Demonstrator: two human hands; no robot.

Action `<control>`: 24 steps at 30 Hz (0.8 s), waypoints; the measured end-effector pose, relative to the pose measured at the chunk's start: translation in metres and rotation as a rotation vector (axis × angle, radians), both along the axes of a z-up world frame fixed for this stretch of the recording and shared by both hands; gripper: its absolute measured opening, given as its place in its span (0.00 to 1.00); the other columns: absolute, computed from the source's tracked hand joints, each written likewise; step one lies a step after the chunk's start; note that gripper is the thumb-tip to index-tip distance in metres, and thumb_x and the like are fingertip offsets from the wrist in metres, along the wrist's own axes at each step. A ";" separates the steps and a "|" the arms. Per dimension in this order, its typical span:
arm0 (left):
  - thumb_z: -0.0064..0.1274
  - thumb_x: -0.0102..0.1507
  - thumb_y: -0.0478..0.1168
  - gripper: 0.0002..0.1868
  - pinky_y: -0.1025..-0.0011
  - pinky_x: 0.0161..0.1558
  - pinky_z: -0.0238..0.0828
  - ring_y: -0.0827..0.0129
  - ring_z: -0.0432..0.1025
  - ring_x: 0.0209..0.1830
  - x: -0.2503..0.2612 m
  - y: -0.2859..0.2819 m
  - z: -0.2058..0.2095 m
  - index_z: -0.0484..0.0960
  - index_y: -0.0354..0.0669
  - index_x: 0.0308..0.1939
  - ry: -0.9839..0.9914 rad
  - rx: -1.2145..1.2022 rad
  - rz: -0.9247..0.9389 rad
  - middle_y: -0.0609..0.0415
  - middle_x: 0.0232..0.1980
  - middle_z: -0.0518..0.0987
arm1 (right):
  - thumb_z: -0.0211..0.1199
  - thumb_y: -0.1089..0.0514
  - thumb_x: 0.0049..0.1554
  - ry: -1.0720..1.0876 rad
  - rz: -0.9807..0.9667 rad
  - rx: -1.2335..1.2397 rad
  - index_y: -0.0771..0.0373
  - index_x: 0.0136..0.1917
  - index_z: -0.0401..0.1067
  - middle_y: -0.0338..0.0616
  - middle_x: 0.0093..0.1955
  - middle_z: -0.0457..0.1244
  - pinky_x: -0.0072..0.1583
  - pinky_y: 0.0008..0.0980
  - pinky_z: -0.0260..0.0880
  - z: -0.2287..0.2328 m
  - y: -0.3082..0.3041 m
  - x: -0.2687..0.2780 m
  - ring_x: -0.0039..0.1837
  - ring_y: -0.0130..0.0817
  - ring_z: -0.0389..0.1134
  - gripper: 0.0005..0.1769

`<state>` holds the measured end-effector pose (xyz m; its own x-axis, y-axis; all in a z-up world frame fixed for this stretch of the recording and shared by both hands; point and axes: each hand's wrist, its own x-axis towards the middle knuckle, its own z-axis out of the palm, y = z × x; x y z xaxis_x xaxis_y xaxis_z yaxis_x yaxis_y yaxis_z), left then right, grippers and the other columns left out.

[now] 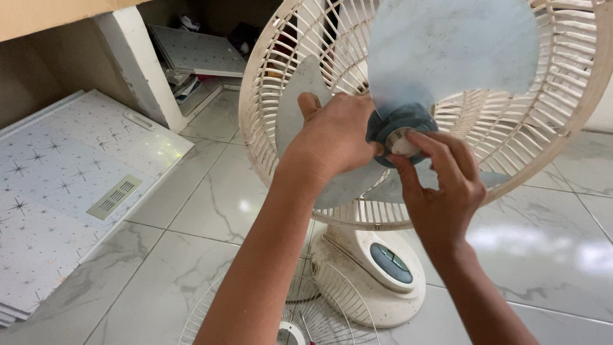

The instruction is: The person assembles a standing fan by first securing the fan blades to the motor hub with a central cap. Then, the person attaches the front wire cage to the fan base, using a screwdriver to tighten the screws and secure the cage in place.

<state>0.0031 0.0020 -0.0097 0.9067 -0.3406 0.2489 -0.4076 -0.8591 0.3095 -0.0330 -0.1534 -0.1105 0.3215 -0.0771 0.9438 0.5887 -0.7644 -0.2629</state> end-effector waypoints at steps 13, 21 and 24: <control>0.69 0.52 0.50 0.25 0.61 0.65 0.51 0.66 0.73 0.58 0.002 0.001 -0.002 0.80 0.48 0.49 -0.004 0.002 0.001 0.54 0.50 0.83 | 0.78 0.59 0.55 0.053 -0.046 -0.126 0.65 0.58 0.74 0.46 0.55 0.68 0.52 0.33 0.74 0.010 -0.010 -0.010 0.52 0.33 0.70 0.21; 0.71 0.50 0.47 0.23 0.63 0.63 0.56 0.63 0.73 0.58 0.000 0.004 -0.001 0.83 0.48 0.46 -0.021 -0.123 -0.026 0.53 0.50 0.83 | 0.76 0.63 0.56 0.026 -0.005 -0.352 0.63 0.60 0.75 0.45 0.58 0.68 0.59 0.36 0.74 0.029 -0.021 -0.014 0.59 0.39 0.71 0.20; 0.71 0.50 0.47 0.23 0.62 0.64 0.55 0.63 0.74 0.57 -0.004 0.003 0.005 0.82 0.48 0.46 -0.019 -0.077 -0.021 0.52 0.49 0.83 | 0.80 0.57 0.46 0.128 0.017 -0.157 0.66 0.57 0.73 0.48 0.54 0.65 0.52 0.35 0.74 0.028 -0.008 -0.015 0.49 0.39 0.70 0.29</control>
<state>-0.0007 0.0051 -0.0049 0.8945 -0.3385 0.2921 -0.4316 -0.8242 0.3666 -0.0475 -0.1617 -0.0830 0.4398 0.0740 0.8951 0.5711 -0.7922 -0.2151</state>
